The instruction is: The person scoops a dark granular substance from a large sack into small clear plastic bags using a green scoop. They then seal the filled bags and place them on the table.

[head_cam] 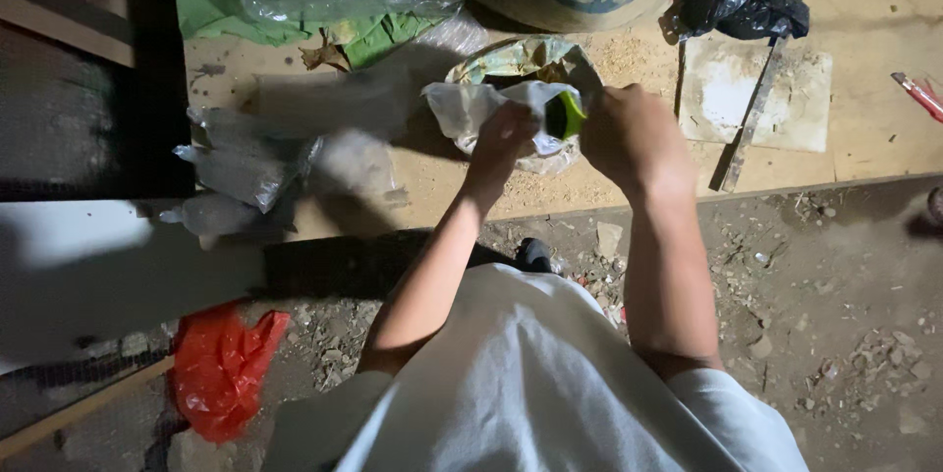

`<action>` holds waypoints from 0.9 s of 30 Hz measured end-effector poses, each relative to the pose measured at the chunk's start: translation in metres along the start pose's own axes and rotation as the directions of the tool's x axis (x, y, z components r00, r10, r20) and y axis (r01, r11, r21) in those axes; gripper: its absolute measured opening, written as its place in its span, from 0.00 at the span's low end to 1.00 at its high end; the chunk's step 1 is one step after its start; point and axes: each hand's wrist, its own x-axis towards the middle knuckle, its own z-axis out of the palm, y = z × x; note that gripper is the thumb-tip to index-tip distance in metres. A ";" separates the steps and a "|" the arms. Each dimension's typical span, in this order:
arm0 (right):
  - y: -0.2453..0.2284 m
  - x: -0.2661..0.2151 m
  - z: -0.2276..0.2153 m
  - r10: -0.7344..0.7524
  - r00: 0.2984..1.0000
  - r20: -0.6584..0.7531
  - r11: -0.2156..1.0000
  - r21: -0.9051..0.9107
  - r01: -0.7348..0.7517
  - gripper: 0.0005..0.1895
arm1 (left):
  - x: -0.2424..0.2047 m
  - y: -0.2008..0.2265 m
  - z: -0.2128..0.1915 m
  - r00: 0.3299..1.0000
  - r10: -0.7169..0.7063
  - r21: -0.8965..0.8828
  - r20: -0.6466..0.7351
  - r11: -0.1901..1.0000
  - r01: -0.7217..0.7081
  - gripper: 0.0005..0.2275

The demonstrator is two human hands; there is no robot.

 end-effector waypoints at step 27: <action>0.028 0.008 0.029 0.246 0.967 0.073 0.910 0.326 -0.256 0.16 | -0.049 0.130 -0.068 0.900 0.320 0.837 -0.296 0.541 0.083 0.05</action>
